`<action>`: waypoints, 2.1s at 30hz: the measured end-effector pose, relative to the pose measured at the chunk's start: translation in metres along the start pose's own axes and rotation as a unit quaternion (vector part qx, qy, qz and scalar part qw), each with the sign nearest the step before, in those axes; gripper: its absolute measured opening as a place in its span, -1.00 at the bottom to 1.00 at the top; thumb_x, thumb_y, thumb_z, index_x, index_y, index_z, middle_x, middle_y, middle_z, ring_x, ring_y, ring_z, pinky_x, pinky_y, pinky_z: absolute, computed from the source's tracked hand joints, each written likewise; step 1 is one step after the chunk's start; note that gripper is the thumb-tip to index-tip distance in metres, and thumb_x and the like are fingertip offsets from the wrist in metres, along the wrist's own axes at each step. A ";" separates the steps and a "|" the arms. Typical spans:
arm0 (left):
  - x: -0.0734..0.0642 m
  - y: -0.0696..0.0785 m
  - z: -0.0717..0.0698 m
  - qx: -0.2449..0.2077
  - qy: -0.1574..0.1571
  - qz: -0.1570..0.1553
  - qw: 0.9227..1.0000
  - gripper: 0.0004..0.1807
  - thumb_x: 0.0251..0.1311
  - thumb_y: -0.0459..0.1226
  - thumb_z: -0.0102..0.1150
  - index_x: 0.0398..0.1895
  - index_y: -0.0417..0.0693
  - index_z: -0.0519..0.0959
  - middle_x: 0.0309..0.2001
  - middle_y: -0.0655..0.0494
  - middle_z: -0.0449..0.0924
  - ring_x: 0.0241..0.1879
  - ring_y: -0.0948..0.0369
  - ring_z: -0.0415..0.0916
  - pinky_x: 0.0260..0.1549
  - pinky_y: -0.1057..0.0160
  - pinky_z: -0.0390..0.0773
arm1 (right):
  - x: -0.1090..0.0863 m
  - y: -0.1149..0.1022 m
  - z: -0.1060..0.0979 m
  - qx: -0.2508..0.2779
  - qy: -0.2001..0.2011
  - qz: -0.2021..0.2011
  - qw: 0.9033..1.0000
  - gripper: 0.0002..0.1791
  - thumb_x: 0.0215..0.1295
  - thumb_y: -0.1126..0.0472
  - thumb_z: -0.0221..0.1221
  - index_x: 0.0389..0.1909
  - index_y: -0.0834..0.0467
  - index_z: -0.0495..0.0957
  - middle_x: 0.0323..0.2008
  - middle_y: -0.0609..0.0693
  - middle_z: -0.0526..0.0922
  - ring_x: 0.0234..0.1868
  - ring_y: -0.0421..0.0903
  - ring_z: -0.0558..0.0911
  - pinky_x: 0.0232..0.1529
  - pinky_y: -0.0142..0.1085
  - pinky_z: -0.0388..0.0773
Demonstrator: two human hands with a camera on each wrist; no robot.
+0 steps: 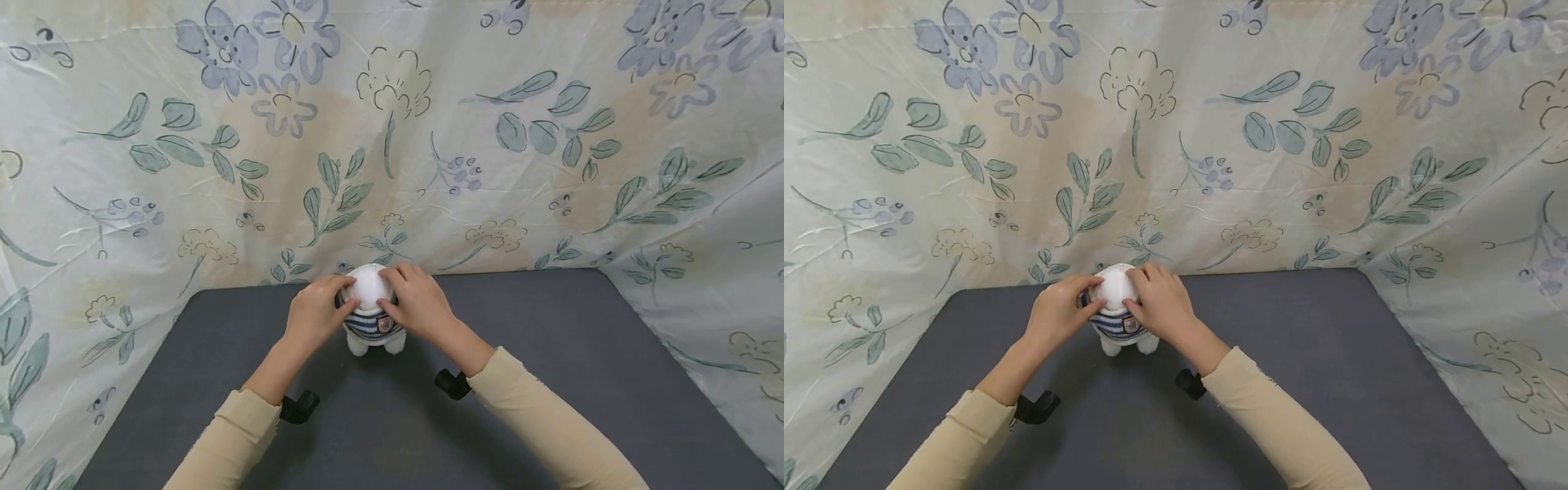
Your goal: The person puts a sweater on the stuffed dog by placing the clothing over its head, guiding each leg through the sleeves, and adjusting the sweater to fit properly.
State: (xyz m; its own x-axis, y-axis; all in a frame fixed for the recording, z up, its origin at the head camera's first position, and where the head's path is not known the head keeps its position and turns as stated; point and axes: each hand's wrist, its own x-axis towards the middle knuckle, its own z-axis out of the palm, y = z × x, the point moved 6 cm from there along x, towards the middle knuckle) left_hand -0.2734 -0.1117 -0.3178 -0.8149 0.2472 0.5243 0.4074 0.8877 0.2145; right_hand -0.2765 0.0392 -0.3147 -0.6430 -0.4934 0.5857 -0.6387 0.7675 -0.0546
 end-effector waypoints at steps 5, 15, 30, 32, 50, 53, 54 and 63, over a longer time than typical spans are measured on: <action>0.000 -0.004 0.004 -0.001 -0.033 -0.021 0.999 -0.55 -0.03 -0.09 0.36 -0.04 -0.03 0.59 -0.10 0.03 0.62 -0.21 0.09 0.60 -0.37 0.08 0.57 | -0.003 0.006 0.004 -0.003 -0.042 0.035 0.999 -0.43 0.08 -0.04 0.29 0.06 0.16 0.47 -0.18 0.08 0.51 -0.23 -0.01 0.53 -0.29 -0.19 0.53; 0.000 -0.004 0.009 -0.008 -0.066 -0.040 0.997 -0.49 -0.04 -0.05 0.35 0.02 -0.01 0.55 -0.04 0.01 0.59 -0.23 0.06 0.60 -0.40 0.06 0.57 | -0.005 0.011 0.011 -0.005 -0.114 0.091 0.989 -0.37 0.12 -0.14 0.21 0.13 0.16 0.42 -0.15 0.09 0.51 -0.26 -0.01 0.57 -0.35 -0.18 0.56; -0.001 -0.007 0.015 -0.018 -0.072 -0.051 0.996 -0.48 0.00 -0.02 0.32 0.04 -0.01 0.55 0.02 0.02 0.57 -0.17 0.05 0.59 -0.35 0.04 0.56 | -0.006 0.021 0.023 0.055 -0.134 0.142 0.979 -0.31 0.11 -0.20 0.19 0.13 0.18 0.41 -0.04 0.11 0.54 -0.22 0.01 0.60 -0.32 -0.17 0.56; -0.001 -0.009 0.016 -0.021 -0.073 -0.053 0.996 -0.48 0.00 -0.02 0.31 0.04 -0.01 0.55 0.03 0.02 0.57 -0.18 0.06 0.59 -0.35 0.04 0.56 | -0.007 0.024 0.027 0.091 -0.139 0.138 0.976 -0.32 0.13 -0.16 0.20 0.16 0.19 0.38 -0.02 0.11 0.51 -0.17 -0.01 0.58 -0.28 -0.17 0.55; -0.002 -0.016 0.028 -0.069 -0.101 -0.089 0.988 -0.46 0.00 0.03 0.29 0.04 0.00 0.54 -0.22 0.04 0.65 -0.28 0.15 0.60 -0.41 0.11 0.55 | -0.019 0.040 0.047 0.325 -0.189 0.148 0.915 -0.29 0.19 0.18 0.20 0.33 0.19 0.15 0.06 0.16 0.29 0.01 0.01 0.36 -0.02 -0.08 0.43; -0.002 -0.016 0.028 -0.076 -0.099 -0.092 0.988 -0.47 0.00 0.02 0.30 0.04 0.00 0.55 -0.23 0.04 0.66 -0.28 0.14 0.61 -0.42 0.11 0.56 | -0.021 0.042 0.049 0.335 -0.191 0.161 0.908 -0.26 0.19 0.19 0.20 0.36 0.15 0.12 0.08 0.16 0.27 0.03 0.01 0.37 -0.01 -0.09 0.44; -0.002 -0.016 0.028 -0.079 -0.099 -0.094 0.988 -0.47 0.00 0.02 0.30 0.04 0.00 0.55 -0.23 0.04 0.66 -0.28 0.14 0.61 -0.41 0.11 0.56 | -0.022 0.043 0.049 0.334 -0.190 0.167 0.908 -0.26 0.19 0.18 0.20 0.36 0.15 0.11 0.08 0.15 0.28 0.04 0.00 0.38 0.00 -0.10 0.44; -0.002 -0.018 0.028 -0.091 -0.100 -0.109 0.985 -0.48 0.01 0.02 0.29 0.04 0.01 0.55 -0.23 0.02 0.67 -0.27 0.12 0.62 -0.42 0.11 0.56 | -0.027 0.043 0.052 0.303 -0.167 0.218 0.913 -0.38 0.20 0.10 0.19 0.24 0.25 0.30 0.05 0.16 0.38 -0.01 0.01 0.43 -0.03 -0.10 0.45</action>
State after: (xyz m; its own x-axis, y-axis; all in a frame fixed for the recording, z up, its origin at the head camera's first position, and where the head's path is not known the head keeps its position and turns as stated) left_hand -0.2908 -0.1176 -0.3460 -0.9483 0.1467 0.2814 0.2669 0.8484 0.4571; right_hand -0.3086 0.0638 -0.3748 -0.9199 -0.3707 0.1280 -0.3433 0.6032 -0.7199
